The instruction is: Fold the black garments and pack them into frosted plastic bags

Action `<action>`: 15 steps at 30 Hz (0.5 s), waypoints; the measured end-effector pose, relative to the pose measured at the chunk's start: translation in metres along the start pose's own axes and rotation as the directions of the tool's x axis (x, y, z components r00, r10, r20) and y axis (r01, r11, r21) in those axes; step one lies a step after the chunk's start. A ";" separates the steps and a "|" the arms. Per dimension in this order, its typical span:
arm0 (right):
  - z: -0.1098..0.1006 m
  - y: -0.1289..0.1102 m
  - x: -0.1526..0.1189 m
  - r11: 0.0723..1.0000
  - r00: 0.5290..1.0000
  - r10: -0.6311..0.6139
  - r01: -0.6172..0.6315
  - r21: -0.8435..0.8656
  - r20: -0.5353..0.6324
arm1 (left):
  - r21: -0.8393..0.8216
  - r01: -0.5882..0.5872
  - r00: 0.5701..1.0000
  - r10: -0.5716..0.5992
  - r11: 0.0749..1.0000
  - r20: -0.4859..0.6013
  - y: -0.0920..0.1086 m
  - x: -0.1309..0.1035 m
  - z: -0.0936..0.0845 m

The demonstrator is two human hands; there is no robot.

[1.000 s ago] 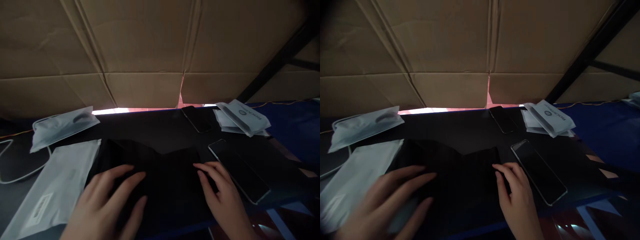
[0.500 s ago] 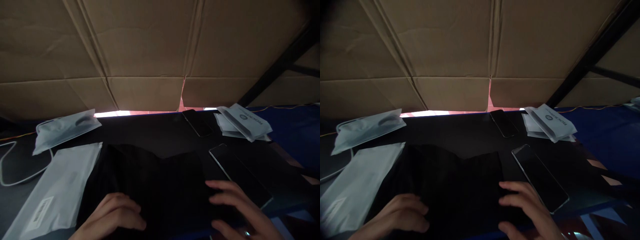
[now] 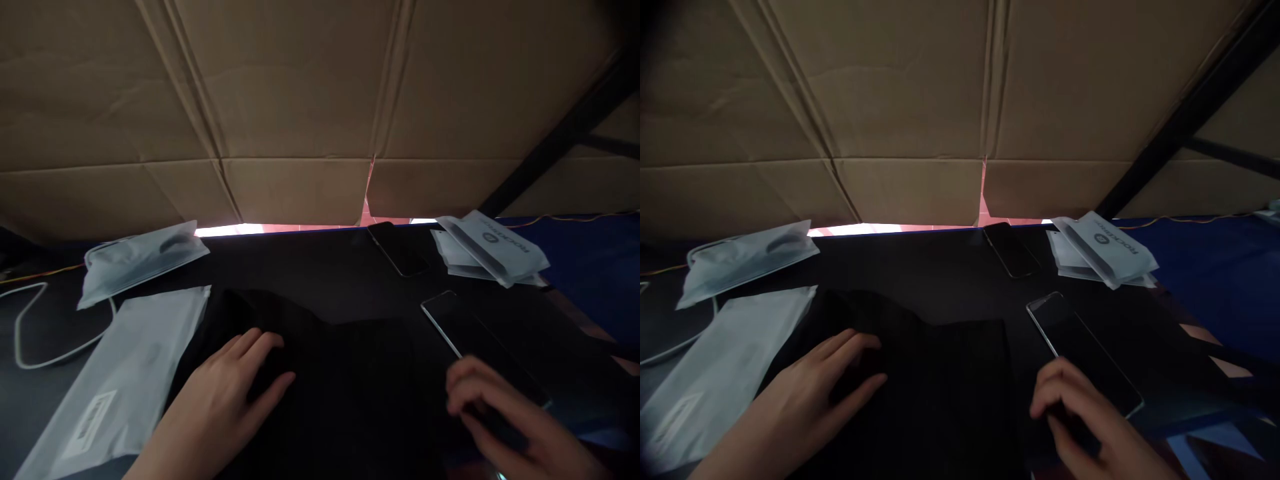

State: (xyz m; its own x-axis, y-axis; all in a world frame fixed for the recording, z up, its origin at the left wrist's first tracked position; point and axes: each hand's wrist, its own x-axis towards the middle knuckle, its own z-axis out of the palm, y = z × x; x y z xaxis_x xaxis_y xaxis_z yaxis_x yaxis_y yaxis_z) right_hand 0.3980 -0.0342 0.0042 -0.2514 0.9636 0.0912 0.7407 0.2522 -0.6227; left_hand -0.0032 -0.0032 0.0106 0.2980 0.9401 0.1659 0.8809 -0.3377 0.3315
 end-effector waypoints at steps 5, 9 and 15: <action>0.021 -0.014 0.041 0.997 0.992 -0.007 -0.002 -0.073 -0.126 | 0.055 -0.002 1.000 0.001 0.998 0.019 -0.006 0.007 0.006; 0.024 -0.025 0.079 0.994 0.966 0.103 -0.108 -0.009 -0.238 | 0.137 0.031 0.996 -0.042 0.990 0.080 -0.007 0.014 -0.003; 0.034 -0.045 0.093 0.996 0.832 0.038 -0.077 -0.046 -0.553 | 0.233 0.098 0.992 -0.112 0.968 0.050 0.000 0.021 -0.009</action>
State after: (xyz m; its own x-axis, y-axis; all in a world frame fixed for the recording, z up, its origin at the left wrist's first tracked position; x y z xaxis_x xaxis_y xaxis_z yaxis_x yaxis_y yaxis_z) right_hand 0.3205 0.0409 0.0144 0.1637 0.8607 0.4821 0.7859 0.1816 -0.5911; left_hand -0.0003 0.0164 0.0228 0.2151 0.9732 0.0810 0.9672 -0.2238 0.1203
